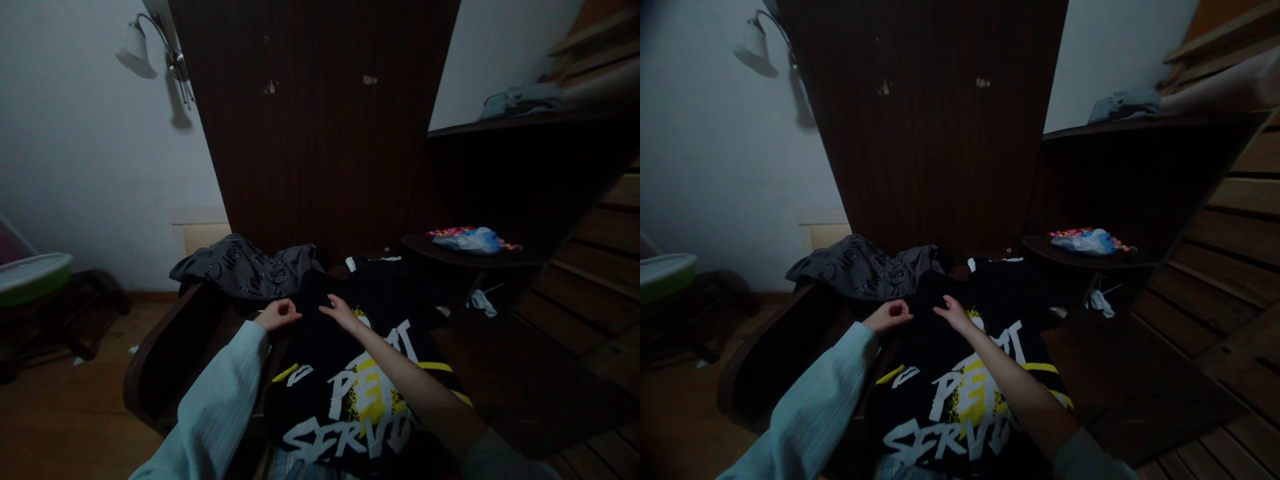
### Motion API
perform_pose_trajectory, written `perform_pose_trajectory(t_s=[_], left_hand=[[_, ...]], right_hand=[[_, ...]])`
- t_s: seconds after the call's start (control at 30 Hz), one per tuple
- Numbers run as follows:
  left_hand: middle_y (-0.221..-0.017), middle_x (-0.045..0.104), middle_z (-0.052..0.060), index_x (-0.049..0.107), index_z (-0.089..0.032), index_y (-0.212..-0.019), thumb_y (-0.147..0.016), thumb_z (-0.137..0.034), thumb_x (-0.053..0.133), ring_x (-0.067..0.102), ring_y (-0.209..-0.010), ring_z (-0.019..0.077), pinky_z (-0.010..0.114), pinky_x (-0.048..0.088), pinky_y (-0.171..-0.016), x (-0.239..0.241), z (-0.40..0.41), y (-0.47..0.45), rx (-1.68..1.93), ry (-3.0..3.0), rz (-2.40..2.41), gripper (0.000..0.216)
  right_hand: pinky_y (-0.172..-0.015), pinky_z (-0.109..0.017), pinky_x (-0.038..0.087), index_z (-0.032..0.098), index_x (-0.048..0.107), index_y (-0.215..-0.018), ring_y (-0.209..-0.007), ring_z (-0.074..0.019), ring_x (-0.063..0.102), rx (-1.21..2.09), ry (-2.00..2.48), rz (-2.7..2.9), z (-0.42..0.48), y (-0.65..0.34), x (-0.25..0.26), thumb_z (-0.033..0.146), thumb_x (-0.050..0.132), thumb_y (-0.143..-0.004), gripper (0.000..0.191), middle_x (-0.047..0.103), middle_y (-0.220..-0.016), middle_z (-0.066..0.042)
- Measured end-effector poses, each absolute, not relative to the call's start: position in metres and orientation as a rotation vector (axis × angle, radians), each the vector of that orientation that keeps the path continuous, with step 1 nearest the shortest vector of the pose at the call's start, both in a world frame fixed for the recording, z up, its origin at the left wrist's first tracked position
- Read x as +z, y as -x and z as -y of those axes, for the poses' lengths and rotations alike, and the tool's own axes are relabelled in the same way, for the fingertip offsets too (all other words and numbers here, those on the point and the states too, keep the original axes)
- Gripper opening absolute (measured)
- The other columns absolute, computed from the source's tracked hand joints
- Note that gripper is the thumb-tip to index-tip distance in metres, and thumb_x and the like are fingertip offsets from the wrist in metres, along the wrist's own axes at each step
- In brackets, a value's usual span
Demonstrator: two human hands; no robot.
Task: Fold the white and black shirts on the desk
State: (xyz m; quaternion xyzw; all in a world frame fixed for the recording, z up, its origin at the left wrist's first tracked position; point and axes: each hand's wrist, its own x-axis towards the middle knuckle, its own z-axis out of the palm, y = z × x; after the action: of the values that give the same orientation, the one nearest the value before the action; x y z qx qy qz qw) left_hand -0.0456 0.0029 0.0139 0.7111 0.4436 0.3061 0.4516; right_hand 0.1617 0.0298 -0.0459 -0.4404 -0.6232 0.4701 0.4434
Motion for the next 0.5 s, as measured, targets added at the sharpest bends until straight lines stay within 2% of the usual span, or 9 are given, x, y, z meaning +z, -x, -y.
perform_pose_trajectory(t_s=[0.1, 0.23, 0.4, 0.5], left_hand=[[-0.057, 0.048, -0.005, 0.047, -0.017, -0.06, -0.055, -0.049, 0.066, 0.044, -0.054, 0.0089, 0.021, 0.034, -0.052, 0.02, 0.027, 0.039, 0.542, -2.034, -1.082, 0.038], [-0.072, 0.052, -0.002, 0.049, -0.02, -0.072, -0.05, -0.042, 0.07, 0.048, -0.065, 0.0134, 0.023, 0.035, -0.058, 0.021, 0.071, 0.037, 0.38, -2.374, -1.234, 0.038], [-0.074, 0.052, 0.0, 0.043, -0.022, -0.074, -0.062, -0.021, 0.052, 0.051, -0.067, 0.015, 0.024, 0.035, -0.06, 0.008, 0.095, 0.038, 0.434, -2.355, -1.483, 0.016], [-0.074, 0.054, 0.0, 0.041, -0.023, -0.074, -0.063, -0.019, 0.049, 0.052, -0.067, 0.0158, 0.024, 0.034, -0.059, 0.005, 0.096, 0.035, 0.44, -2.336, -1.539, 0.014]], right_hand=[[-0.081, -0.033, 0.044, 0.017, 0.055, -0.09, -0.09, -0.0191, 0.058, 1.074, 1.158, 1.567, -0.032, -0.162, -0.047, 0.023, 0.062, -0.063, 0.028, 0.063, -0.092, -0.005], [-0.08, -0.033, 0.045, 0.017, 0.056, -0.087, -0.089, -0.0195, 0.058, 1.04, 1.196, 1.582, -0.031, -0.161, -0.045, 0.024, 0.06, -0.065, 0.023, 0.064, -0.09, -0.005], [-0.072, -0.031, 0.048, 0.018, 0.059, -0.084, -0.082, -0.019, 0.061, 1.273, 1.275, 1.397, -0.027, -0.157, -0.026, 0.035, 0.06, -0.068, 0.023, 0.066, -0.085, -0.005], [-0.06, -0.028, 0.049, 0.016, 0.06, -0.072, -0.064, -0.0166, 0.062, 1.58, 1.265, 1.268, -0.033, -0.152, -0.01, 0.037, 0.061, -0.068, 0.021, 0.066, -0.07, -0.004]])
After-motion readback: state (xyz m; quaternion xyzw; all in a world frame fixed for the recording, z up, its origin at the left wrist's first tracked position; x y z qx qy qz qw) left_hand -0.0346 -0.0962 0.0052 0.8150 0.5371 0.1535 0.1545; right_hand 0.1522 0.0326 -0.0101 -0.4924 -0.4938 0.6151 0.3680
